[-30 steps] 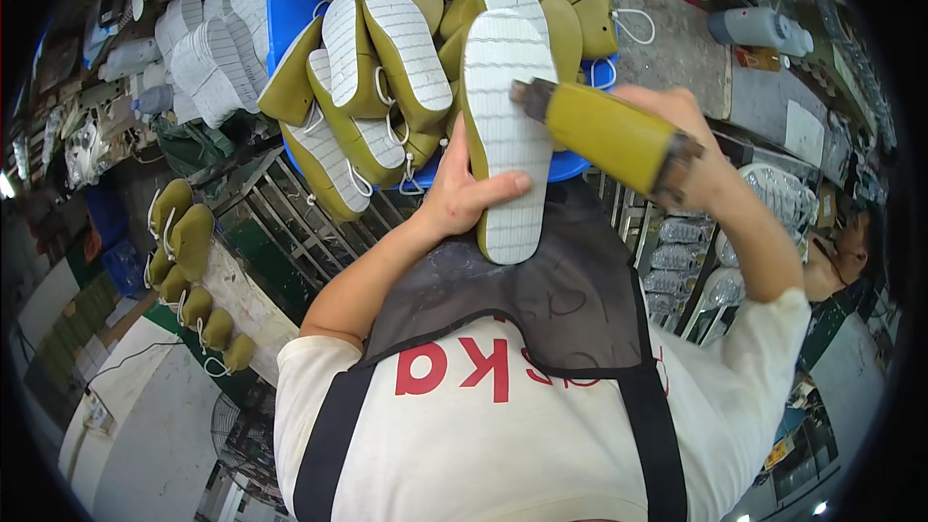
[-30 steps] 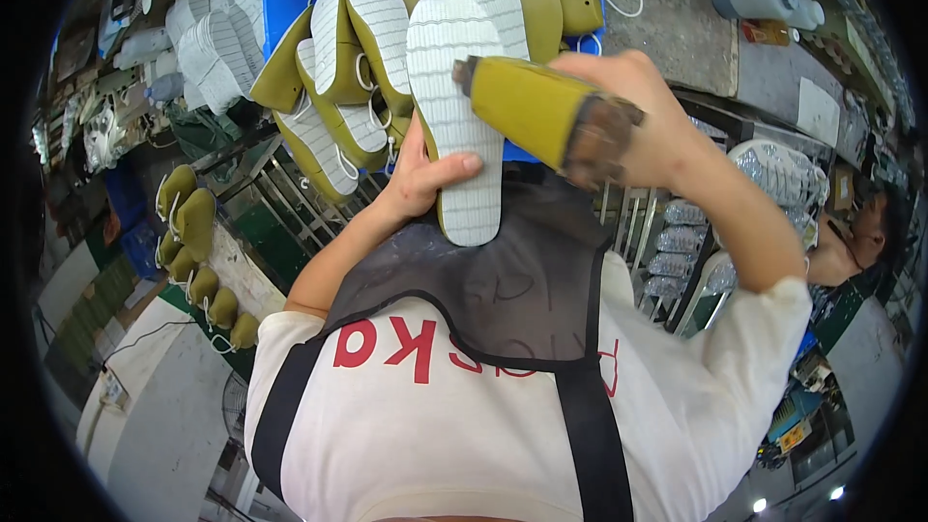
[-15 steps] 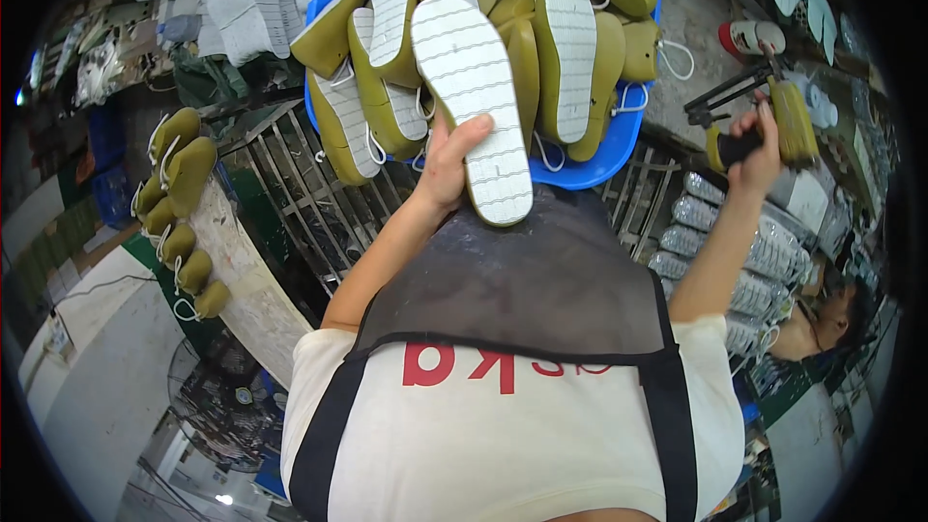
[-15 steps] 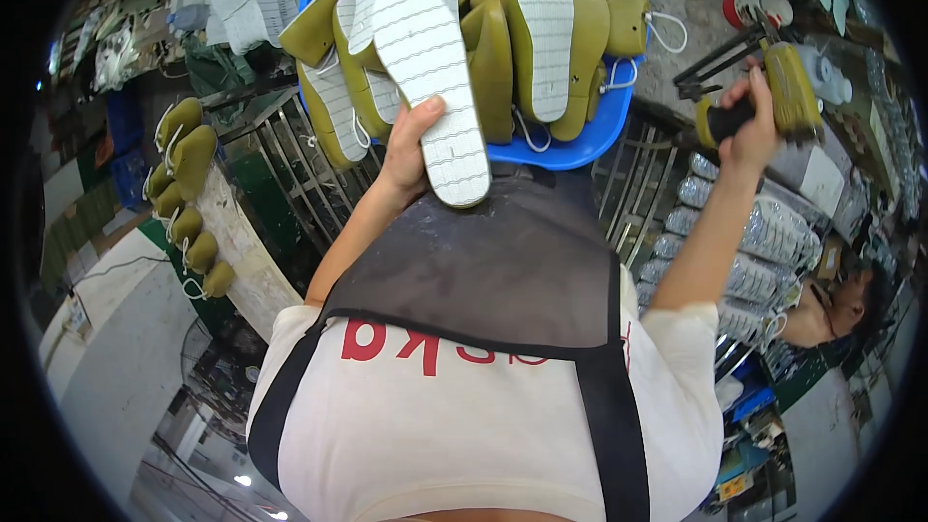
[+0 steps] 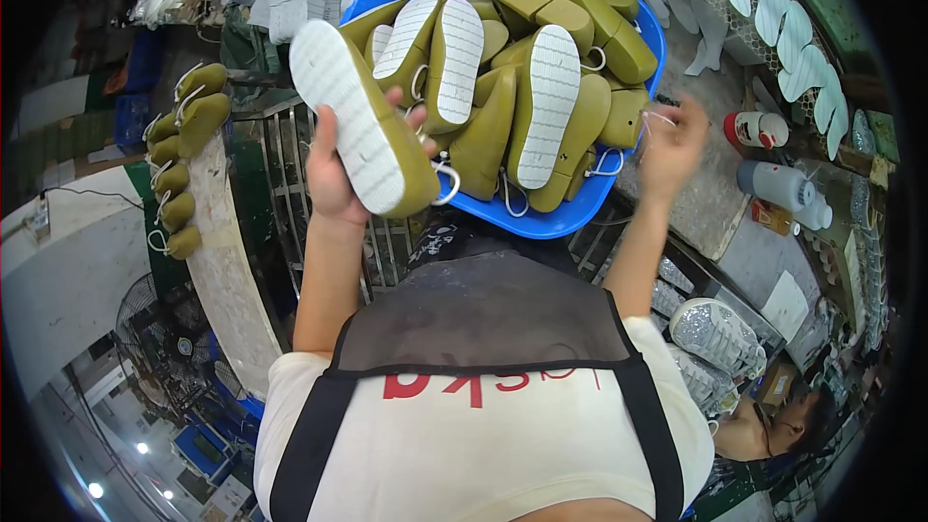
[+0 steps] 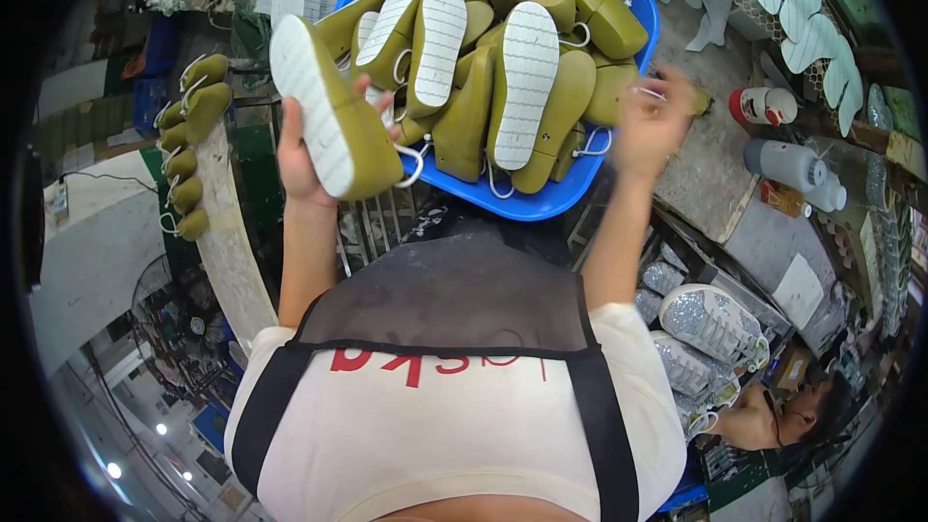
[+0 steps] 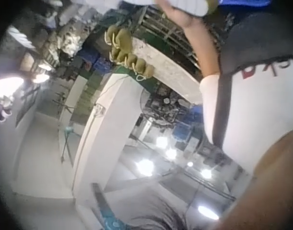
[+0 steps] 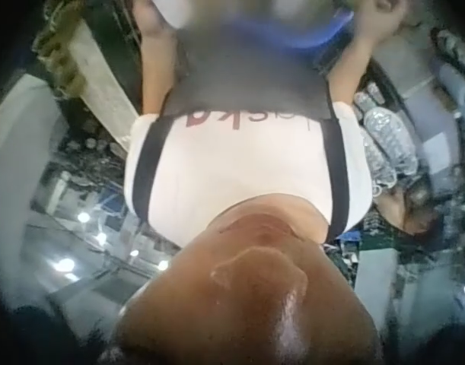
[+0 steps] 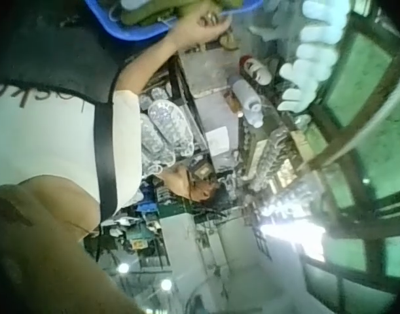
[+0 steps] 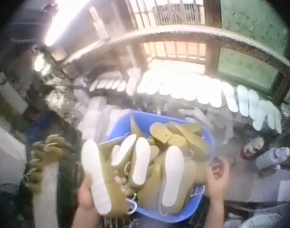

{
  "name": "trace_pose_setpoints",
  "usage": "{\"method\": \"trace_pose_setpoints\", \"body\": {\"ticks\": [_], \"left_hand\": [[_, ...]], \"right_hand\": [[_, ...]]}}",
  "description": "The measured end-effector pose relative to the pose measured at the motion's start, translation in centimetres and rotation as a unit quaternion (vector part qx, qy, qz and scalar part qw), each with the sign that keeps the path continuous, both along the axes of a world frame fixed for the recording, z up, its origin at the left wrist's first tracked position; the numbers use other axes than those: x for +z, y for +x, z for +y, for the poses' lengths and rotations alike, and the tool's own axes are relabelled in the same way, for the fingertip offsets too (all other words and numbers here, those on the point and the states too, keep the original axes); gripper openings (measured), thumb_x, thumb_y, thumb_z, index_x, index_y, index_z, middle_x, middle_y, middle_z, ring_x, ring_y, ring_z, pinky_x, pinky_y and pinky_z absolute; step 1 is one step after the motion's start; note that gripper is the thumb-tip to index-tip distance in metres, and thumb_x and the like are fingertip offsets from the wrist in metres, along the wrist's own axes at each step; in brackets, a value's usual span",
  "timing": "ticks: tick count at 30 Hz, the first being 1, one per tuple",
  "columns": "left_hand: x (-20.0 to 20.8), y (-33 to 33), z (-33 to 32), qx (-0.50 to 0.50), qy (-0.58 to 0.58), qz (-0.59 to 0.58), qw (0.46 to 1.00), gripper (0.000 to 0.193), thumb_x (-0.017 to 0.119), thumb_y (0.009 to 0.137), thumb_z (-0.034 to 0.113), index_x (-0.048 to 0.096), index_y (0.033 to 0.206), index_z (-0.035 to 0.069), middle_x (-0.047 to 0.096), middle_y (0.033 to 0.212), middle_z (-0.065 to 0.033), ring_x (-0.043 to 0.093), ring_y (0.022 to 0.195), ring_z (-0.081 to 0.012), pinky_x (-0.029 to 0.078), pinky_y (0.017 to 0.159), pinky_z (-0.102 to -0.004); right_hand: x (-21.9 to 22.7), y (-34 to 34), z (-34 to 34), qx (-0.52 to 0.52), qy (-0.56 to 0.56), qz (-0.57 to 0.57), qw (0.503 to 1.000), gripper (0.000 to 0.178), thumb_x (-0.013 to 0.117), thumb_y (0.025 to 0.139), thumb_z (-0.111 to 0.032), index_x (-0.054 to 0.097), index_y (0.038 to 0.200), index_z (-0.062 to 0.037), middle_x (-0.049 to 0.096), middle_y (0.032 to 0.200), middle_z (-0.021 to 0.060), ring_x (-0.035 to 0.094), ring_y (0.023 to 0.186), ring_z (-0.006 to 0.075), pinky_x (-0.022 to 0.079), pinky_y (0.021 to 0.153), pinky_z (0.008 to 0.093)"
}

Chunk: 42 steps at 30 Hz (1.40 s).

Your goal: Attaching insoles to shoe lasts using a handheld pneumatic stapler.

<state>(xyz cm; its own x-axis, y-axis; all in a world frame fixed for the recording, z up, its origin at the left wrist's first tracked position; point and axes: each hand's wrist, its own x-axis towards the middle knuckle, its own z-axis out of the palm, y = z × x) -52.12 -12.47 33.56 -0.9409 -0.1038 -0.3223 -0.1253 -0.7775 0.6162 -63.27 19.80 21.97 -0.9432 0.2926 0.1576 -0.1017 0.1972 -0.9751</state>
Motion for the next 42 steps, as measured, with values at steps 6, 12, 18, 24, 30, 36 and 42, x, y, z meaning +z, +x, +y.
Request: {"method": "trace_pose_setpoints", "body": {"ticks": [6,12,18,24,30,36,42], "left_hand": [[3.6,1.8,-0.2,0.046,0.154,0.229,0.96,0.082,0.051,0.089,0.057,0.022,0.147,0.007,0.028,0.148,-0.0196,0.043,0.126,-0.0381,0.044,0.094,-0.0575],[-1.3,10.8,-3.1,0.028,0.15,0.215,0.965,0.102,0.058,0.077,0.069,0.015,0.148,0.01,0.05,0.127,-0.0178,0.053,0.114,-0.0387,0.046,0.091,-0.0552],[-2.0,21.0,-6.2,0.224,0.157,0.098,0.957,0.074,0.053,0.084,0.058,0.046,0.133,0.003,0.058,0.119,-0.0178,0.064,0.096,-0.0333,0.055,0.079,-0.0455],[0.1,32.0,-11.5,0.421,0.04,0.057,0.905,0.059,0.051,0.088,0.05,0.053,0.124,0.003,0.066,0.102,-0.0174,0.066,0.09,-0.0288,0.055,0.078,-0.0422],[1.2,40.1,-22.7,0.582,-0.107,0.015,0.806,0.07,0.063,0.085,0.032,0.028,0.141,0.007,0.051,0.123,-0.0123,0.057,0.103,-0.021,0.049,0.085,-0.0351],[-1.6,40.2,-37.3,0.688,-0.185,-0.119,0.692,0.11,0.074,0.076,0.027,-0.006,0.149,0.007,0.036,0.139,-0.0156,0.047,0.117,-0.0257,0.043,0.095,-0.0378],[-10.1,44.8,-46.6,0.64,-0.264,-0.264,0.672,0.098,0.07,0.079,0.047,0.01,0.147,0.009,0.034,0.143,-0.0136,0.042,0.125,-0.0311,0.04,0.101,-0.0499]], "right_hand": [[0.1,6.1,-10.7,0.195,0.335,-0.016,0.922,0.098,0.083,0.058,-0.022,0.034,0.142,-0.013,0.023,0.145,0.0251,0.03,0.13,0.0455,0.032,0.107,0.0481],[-2.3,3.3,-6.6,0.3,-0.079,-0.177,0.934,0.093,0.072,0.061,-0.004,0.031,0.145,-0.0049,0.036,0.143,0.0185,0.048,0.122,0.0283,0.045,0.097,0.0374],[8.6,8.3,-10.7,0.459,-0.611,-0.22,0.607,0.096,0.069,0.07,-0.024,0.017,0.148,-0.0024,0.028,0.147,0.0245,0.037,0.13,0.045,0.037,0.103,0.0585],[13.1,14.3,-27.8,0.705,-0.507,-0.252,0.428,0.117,0.082,0.059,-0.032,0.012,0.149,-0.0059,0.024,0.149,0.0222,0.042,0.122,0.0525,0.05,0.086,0.0582],[16.7,23.6,-51.8,0.824,-0.163,-0.28,0.464,0.087,0.057,0.061,-0.002,0.034,0.144,-0.0108,0.051,0.13,0.012,0.055,0.113,0.0228,0.048,0.093,0.0326],[10.1,32.8,-75.0,0.854,0.073,-0.14,0.496,0.086,0.072,0.059,-0.006,0.043,0.14,-0.008,0.062,0.1,0.0093,0.06,0.085,0.0181,0.051,0.07,0.0292],[7.8,37.9,-78.9,0.816,0.241,0.028,0.524,0.083,0.077,0.059,-0.025,0.049,0.136,-0.014,0.067,0.104,0.0115,0.066,0.085,0.02,0.055,0.074,0.0324]]}}
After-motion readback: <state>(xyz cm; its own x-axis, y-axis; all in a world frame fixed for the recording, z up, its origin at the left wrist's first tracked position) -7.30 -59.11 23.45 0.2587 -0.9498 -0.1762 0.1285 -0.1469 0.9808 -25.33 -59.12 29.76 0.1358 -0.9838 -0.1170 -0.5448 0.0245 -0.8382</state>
